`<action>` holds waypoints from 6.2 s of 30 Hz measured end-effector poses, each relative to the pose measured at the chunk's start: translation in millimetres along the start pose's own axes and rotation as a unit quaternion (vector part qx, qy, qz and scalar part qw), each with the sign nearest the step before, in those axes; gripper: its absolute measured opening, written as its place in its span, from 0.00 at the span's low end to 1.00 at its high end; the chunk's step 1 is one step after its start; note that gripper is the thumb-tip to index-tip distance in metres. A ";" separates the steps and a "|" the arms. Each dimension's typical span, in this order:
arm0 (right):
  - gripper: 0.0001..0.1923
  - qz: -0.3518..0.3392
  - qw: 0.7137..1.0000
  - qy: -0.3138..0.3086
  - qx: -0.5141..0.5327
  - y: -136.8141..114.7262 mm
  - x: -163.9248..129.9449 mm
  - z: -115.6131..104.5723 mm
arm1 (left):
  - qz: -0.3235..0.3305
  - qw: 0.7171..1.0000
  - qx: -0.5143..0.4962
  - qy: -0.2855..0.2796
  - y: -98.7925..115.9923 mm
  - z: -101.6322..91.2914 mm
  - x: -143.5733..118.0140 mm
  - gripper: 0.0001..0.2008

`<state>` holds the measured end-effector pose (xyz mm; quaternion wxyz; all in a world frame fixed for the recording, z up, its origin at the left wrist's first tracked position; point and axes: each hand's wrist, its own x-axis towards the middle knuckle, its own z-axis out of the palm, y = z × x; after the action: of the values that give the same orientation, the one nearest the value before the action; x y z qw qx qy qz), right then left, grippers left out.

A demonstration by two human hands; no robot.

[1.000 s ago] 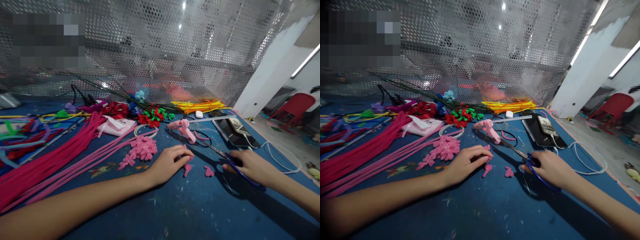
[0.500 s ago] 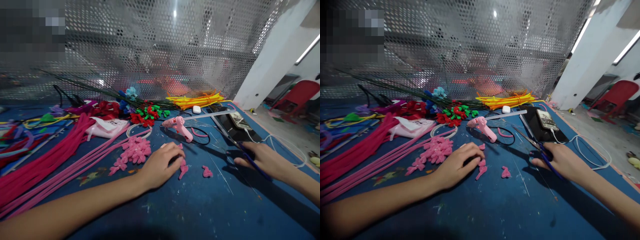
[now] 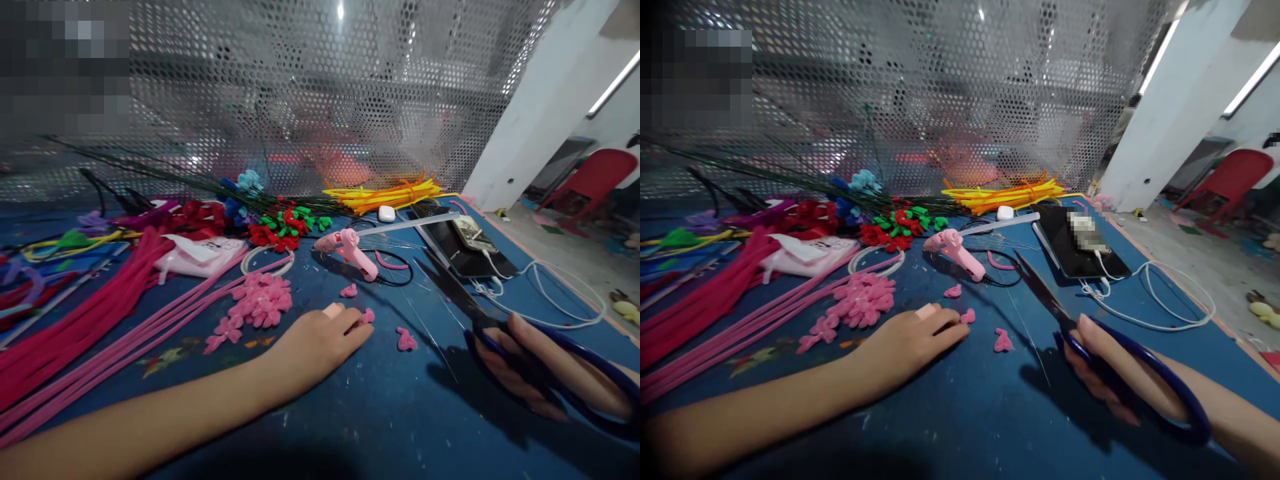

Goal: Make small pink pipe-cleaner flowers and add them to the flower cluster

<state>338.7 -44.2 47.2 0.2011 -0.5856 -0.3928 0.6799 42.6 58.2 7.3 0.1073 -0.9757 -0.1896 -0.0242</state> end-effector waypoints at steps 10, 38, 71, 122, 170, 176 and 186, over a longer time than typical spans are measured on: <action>0.37 0.015 0.959 -0.261 0.109 -5.7 19.4 25.4 | -0.109 0.938 -0.310 0.108 -0.8 -4.8 -7.7 0.19; 0.26 -0.461 0.471 0.336 -0.673 -10.3 80.7 9.4 | -0.292 0.252 -0.914 0.125 10.3 -5.1 7.7 0.10; 0.32 -0.420 0.657 0.291 -0.554 -16.5 83.0 13.5 | -0.086 0.933 -0.333 0.103 16.5 -4.3 4.4 0.18; 0.33 -0.439 0.576 0.258 -0.639 -4.0 66.9 26.2 | -0.197 0.397 -0.884 0.148 34.4 -3.4 18.6 0.20; 0.21 -0.422 0.726 0.269 -0.472 -8.1 74.5 13.0 | -0.174 0.928 -0.307 0.122 -23.1 13.3 10.1 0.17; 0.21 -0.453 0.715 0.262 -0.463 -7.4 74.8 11.4 | -0.228 0.843 -0.443 0.202 -14.1 6.6 9.3 0.08; 0.21 -0.423 0.673 0.285 -0.536 -8.6 73.4 12.8 | -0.292 0.593 -0.716 0.223 0.1 4.5 14.1 0.05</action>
<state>307.7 11.1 7.0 0.2206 -0.5296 -0.8190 -0.0055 55.7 64.2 4.1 -0.5998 -0.5952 -0.3559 -0.3993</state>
